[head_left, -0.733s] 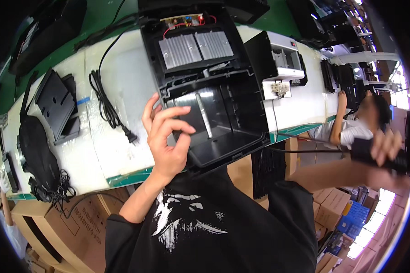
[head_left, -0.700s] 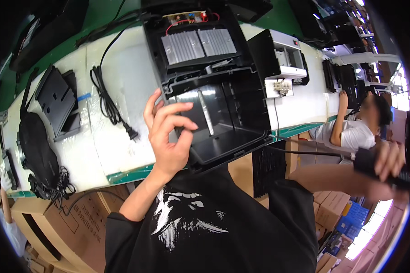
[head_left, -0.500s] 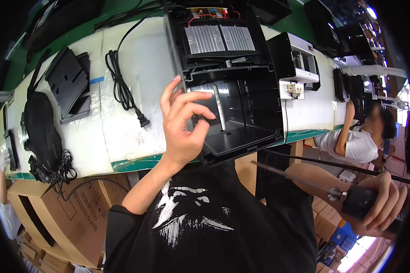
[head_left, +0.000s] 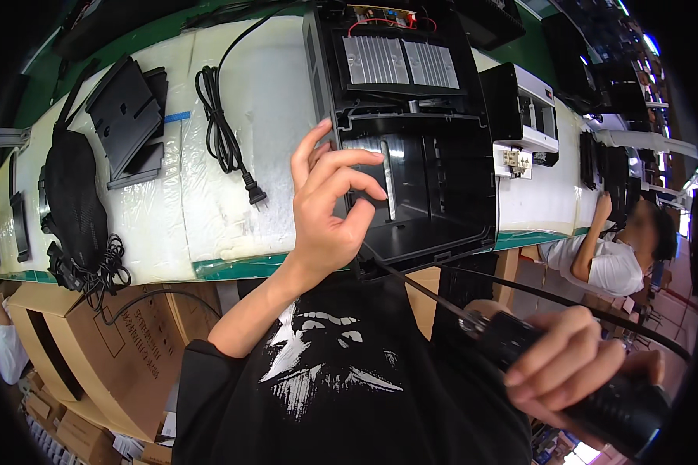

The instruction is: Assembling the outer housing and internal components of an electronic device using an electric screwdriver.

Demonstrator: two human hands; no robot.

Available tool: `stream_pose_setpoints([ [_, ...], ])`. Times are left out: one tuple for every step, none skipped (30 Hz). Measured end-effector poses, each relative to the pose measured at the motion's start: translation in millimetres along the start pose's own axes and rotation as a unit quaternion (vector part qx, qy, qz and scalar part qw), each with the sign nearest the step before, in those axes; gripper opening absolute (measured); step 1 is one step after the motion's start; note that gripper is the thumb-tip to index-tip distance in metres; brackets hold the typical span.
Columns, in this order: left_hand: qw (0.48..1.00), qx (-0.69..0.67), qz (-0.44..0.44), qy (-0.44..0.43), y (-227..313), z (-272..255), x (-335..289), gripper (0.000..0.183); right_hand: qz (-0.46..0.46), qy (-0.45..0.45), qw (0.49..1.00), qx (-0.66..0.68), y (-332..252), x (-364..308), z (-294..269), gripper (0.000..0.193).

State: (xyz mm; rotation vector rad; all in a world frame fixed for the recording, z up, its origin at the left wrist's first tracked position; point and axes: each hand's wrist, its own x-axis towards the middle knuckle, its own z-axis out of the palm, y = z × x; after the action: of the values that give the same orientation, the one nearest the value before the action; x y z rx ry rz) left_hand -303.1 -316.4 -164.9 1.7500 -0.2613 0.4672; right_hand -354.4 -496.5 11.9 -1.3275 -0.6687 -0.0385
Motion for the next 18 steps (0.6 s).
stream_pose_setpoints([
  [1.000,-0.005,0.001,-0.002,1,1,1,0.016,0.002,0.000,1.000,0.000,12,0,4,0.013],
  [1.000,-0.002,0.000,0.003,-1,-2,-1,0.016,-0.093,0.021,0.995,-0.014,30,2,11,0.041],
  [1.000,-0.002,-0.002,0.000,-1,-1,0,0.016,-0.187,0.052,0.980,-0.037,43,-1,17,0.080],
  [1.000,0.003,0.004,-0.002,0,0,0,0.017,-0.212,0.119,0.968,-0.066,50,-7,25,0.084],
  [1.000,0.007,0.008,-0.003,0,0,1,0.017,-0.210,0.120,0.968,-0.066,56,-8,28,0.084],
  [1.000,0.008,0.006,-0.005,0,0,1,0.017,-0.224,0.133,0.963,-0.062,61,-9,30,0.085],
  [1.000,0.005,0.007,-0.002,0,1,1,0.017,-0.239,0.146,0.958,-0.057,64,-9,31,0.086],
  [1.000,0.004,0.009,0.001,-1,1,1,0.017,-0.235,0.142,0.959,-0.067,65,-10,31,0.090],
  [1.000,0.005,0.007,-0.001,0,1,1,0.017,-0.234,0.144,0.959,-0.066,62,-12,27,0.090],
  [1.000,0.007,0.004,0.003,1,1,2,0.018,-0.173,0.085,0.980,-0.050,54,-15,19,0.075],
  [1.000,0.010,0.001,0.007,1,1,2,0.020,-0.112,0.027,0.993,-0.033,46,-20,11,0.062],
  [1.000,0.011,0.000,0.005,1,1,2,0.020,-0.051,-0.033,0.998,-0.016,42,-21,8,0.052],
  [1.000,0.009,0.001,0.008,0,1,1,0.020,-0.050,-0.032,0.998,-0.014,44,-23,14,0.052],
  [1.000,0.007,0.003,0.010,-1,2,1,0.020,-0.069,0.033,0.997,-0.013,48,-22,25,0.049],
  [1.000,0.007,0.003,0.009,-1,2,1,0.020,-0.088,0.098,0.991,-0.011,51,-22,31,0.052],
  [1.000,0.011,0.002,0.007,-1,3,1,0.020,-0.088,0.099,0.991,-0.011,51,-23,29,0.052],
  [1.000,0.015,0.002,0.008,0,2,1,0.019,-0.071,0.079,0.994,-0.003,51,-21,28,0.053],
  [1.000,0.016,0.001,0.009,0,2,1,0.019,-0.054,0.058,0.997,0.005,51,-20,25,0.054],
])
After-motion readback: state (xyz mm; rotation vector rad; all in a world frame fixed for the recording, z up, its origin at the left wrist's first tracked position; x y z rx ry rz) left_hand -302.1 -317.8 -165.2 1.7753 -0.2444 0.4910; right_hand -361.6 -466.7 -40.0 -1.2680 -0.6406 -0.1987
